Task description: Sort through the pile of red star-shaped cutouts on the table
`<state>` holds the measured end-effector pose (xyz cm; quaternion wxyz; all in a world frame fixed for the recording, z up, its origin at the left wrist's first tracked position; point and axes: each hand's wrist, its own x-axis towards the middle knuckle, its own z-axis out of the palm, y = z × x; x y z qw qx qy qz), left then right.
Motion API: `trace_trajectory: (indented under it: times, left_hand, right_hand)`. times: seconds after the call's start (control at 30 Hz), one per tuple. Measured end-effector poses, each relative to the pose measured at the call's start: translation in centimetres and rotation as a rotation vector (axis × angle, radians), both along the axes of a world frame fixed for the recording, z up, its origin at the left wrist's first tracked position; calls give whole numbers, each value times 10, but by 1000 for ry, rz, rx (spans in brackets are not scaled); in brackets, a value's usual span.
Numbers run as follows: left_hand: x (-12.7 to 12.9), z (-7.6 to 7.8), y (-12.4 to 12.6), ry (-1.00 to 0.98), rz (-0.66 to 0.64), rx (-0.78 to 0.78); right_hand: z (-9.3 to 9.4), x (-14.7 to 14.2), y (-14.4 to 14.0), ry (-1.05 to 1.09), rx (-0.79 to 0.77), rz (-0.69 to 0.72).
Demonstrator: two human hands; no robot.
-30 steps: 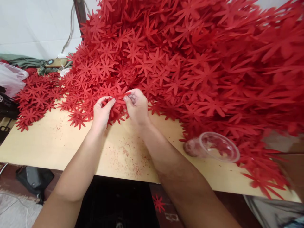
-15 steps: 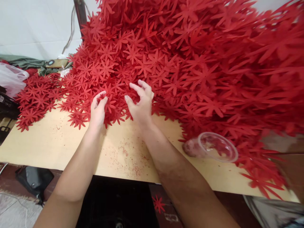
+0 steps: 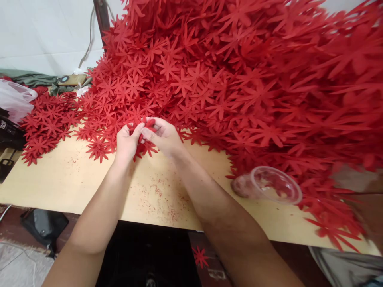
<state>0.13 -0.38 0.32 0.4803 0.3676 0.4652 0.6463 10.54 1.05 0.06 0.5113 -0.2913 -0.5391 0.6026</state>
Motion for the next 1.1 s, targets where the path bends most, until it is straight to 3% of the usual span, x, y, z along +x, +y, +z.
trace_trajectory:
  times: [0.17, 0.47, 0.8, 1.1]
  left_hand:
    - [-2, -3, 0, -14, 57, -17]
    - [1, -4, -1, 9, -25, 35]
    - [-4, 1, -2, -137, -2, -118]
    - [-4, 0, 1, -64, 38, -158]
  right_hand:
    - [-12, -3, 4, -69, -9, -81]
    - [-21, 3, 15, -129, 113, -409]
    - [-16, 18, 25, 45, -69, -416]
    - [-1, 15, 12, 41, 103, -252]
